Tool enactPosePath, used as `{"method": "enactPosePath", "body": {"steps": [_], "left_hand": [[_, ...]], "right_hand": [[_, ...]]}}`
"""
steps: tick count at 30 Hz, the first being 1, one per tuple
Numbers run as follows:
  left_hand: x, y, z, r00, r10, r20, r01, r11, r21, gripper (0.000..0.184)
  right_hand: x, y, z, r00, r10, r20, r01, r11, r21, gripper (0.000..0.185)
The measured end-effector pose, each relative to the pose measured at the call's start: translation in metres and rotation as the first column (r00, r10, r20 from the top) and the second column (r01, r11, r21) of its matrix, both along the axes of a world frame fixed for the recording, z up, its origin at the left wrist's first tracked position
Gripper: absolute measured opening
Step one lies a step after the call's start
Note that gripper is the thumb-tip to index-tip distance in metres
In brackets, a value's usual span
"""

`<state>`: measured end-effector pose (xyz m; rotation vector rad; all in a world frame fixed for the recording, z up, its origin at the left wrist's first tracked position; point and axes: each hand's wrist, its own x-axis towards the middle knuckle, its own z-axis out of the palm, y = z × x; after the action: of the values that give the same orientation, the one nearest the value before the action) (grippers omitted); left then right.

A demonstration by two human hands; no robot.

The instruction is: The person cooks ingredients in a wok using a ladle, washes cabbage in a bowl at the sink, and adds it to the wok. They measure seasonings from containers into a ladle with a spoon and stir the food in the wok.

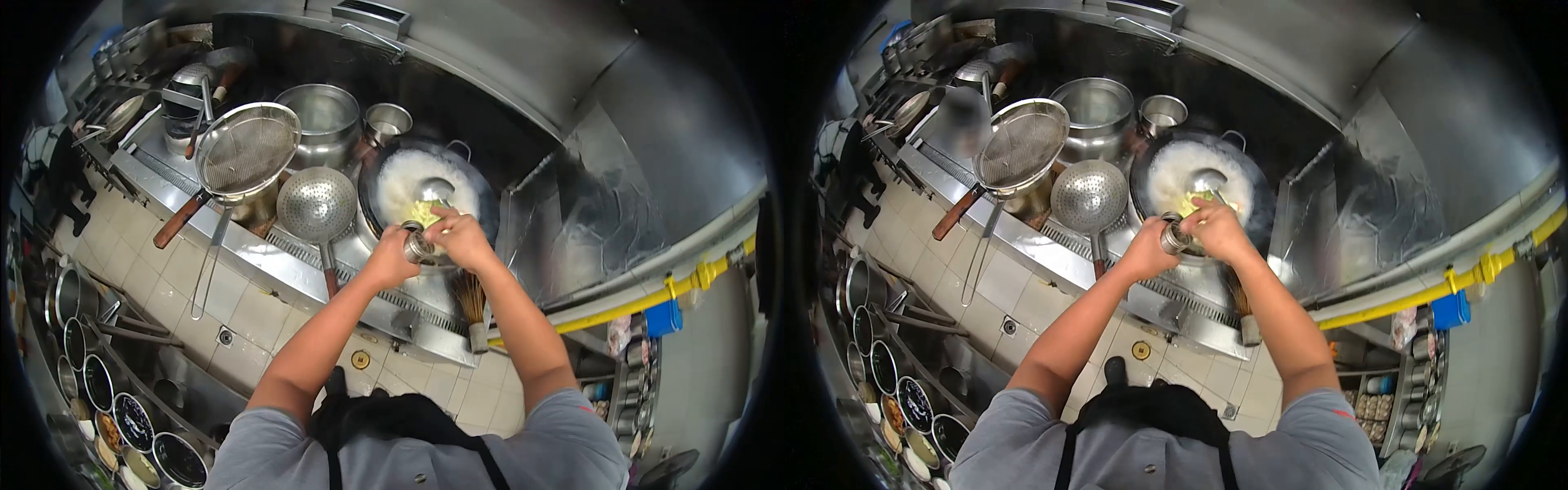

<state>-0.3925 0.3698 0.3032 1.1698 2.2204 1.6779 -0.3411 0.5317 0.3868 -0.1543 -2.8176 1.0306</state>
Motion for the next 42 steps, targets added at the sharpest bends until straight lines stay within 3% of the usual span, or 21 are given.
{"method": "enactPosePath", "body": {"steps": [2, 5, 7, 8, 10, 11, 13, 15, 16, 17, 21, 23, 24, 26, 31, 32, 35, 37, 38, 41, 42], "left_hand": [[-0.012, -0.001, -0.013, 0.982, 0.18, 0.061, -0.175, 0.982, -0.072, 0.047], [-0.012, -0.015, -0.024, 0.968, 0.228, 0.101, -0.217, 0.97, -0.112, 0.05], [-0.006, -0.023, -0.047, 0.965, 0.255, 0.057, -0.248, 0.963, -0.109, 0.052], [-0.004, -0.029, -0.048, 0.968, 0.247, 0.05, -0.24, 0.964, -0.116, 0.052], [0.003, -0.037, -0.05, 0.952, 0.291, 0.099, -0.281, 0.954, -0.102, 0.051], [0.002, -0.037, -0.055, 0.957, 0.275, 0.094, -0.264, 0.958, -0.114, 0.052], [0.007, -0.033, -0.056, 0.962, 0.263, 0.069, -0.255, 0.961, -0.106, 0.051], [0.013, -0.029, -0.05, 0.972, 0.219, 0.088, -0.213, 0.974, -0.071, 0.05], [0.018, -0.025, -0.045, 0.972, 0.22, 0.081, -0.215, 0.974, -0.067, 0.05], [0.025, -0.022, -0.039, 0.985, 0.161, 0.059, -0.157, 0.986, -0.058, 0.051], [0.063, -0.019, -0.022, 0.999, -0.031, -0.025, 0.03, 0.998, -0.052, 0.053], [0.088, -0.024, -0.011, 0.982, -0.115, -0.147, 0.109, 0.993, -0.044, 0.055], [0.098, -0.025, -0.004, 0.983, -0.103, -0.153, 0.095, 0.994, -0.057, 0.055], [0.122, -0.03, 0.015, 0.989, -0.062, -0.132, 0.034, 0.978, -0.205, 0.055], [0.178, -0.047, 0.013, 0.982, 0.077, -0.171, -0.106, 0.98, -0.166, 0.051], [0.193, -0.054, 0.018, 0.99, 0.14, -0.022, -0.141, 0.975, -0.17, 0.048], [0.225, -0.072, 0.015, 0.952, 0.3, -0.054, -0.305, 0.943, -0.136, 0.046], [0.254, -0.083, 0.018, 0.907, 0.422, 0.011, -0.419, 0.903, -0.089, 0.044], [0.267, -0.09, 0.017, 0.885, 0.466, 0.014, -0.463, 0.881, -0.1, 0.044], [0.307, -0.111, 0.021, 0.832, 0.554, 0.023, -0.544, 0.823, -0.16, 0.048], [0.321, -0.118, 0.023, 0.809, 0.587, 0.027, -0.575, 0.8, -0.17, 0.048]], "right_hand": [[-0.044, 0.033, -0.031, 0.996, -0.055, -0.063, 0.05, 0.996, -0.072, 0.011], [-0.101, 0.076, -0.099, 0.967, -0.205, -0.15, 0.19, 0.976, -0.109, 0.013], [-0.123, 0.104, -0.138, 0.917, -0.389, 0.085, 0.361, 0.903, 0.234, 0.015], [-0.121, 0.1, -0.125, 0.914, -0.397, 0.084, 0.37, 0.901, 0.225, 0.015], [-0.107, 0.097, -0.097, 0.858, -0.514, -0.027, 0.488, 0.829, -0.275, 0.022], [-0.1, 0.093, -0.093, 0.827, -0.538, -0.163, 0.423, 0.786, -0.451, 0.018], [-0.073, 0.081, -0.066, 0.893, -0.449, 0.017, 0.388, 0.752, -0.533, 0.02], [-0.026, 0.032, -0.026, 0.95, -0.293, 0.106, 0.311, 0.882, -0.353, 0.019], [-0.005, 0.029, -0.02, 0.984, 0.11, 0.14, -0.105, 0.994, -0.04, 0.021], [0.018, 0.007, -0.009, 0.971, 0.1, 0.217, -0.068, 0.986, -0.15, 0.022], [0.062, -0.003, -0.011, 0.984, 0.166, -0.063, -0.167, 0.986, -0.021, 0.028], [0.074, -0.001, -0.02, 0.965, 0.083, 0.247, 0.061, 0.85, -0.523, 0.036], [0.08, 0.0, -0.02, 0.966, 0.1, 0.239, 0.045, 0.845, -0.534, 0.036], [0.098, -0.01, 0.001, 0.802, 0.153, 0.578, 0.219, 0.825, -0.522, 0.041], [0.124, -0.008, 0.001, 0.897, 0.226, 0.38, 0.021, 0.836, -0.548, 0.047], [0.132, -0.007, -0.005, 0.925, 0.317, 0.21, -0.074, 0.691, -0.719, 0.05], [0.158, -0.024, 0.01, 0.803, 0.58, 0.139, -0.328, 0.624, -0.709, 0.054], [0.179, -0.044, 0.02, 0.674, 0.738, 0.033, -0.628, 0.595, -0.502, 0.055], [0.184, -0.052, 0.023, 0.636, 0.771, 0.032, -0.652, 0.56, -0.511, 0.055], [0.199, -0.081, 0.041, 0.36, 0.933, -0.002, -0.93, 0.359, -0.084, 0.056], [0.206, -0.091, 0.041, 0.323, 0.946, -0.004, -0.942, 0.321, -0.094, 0.056]]}}
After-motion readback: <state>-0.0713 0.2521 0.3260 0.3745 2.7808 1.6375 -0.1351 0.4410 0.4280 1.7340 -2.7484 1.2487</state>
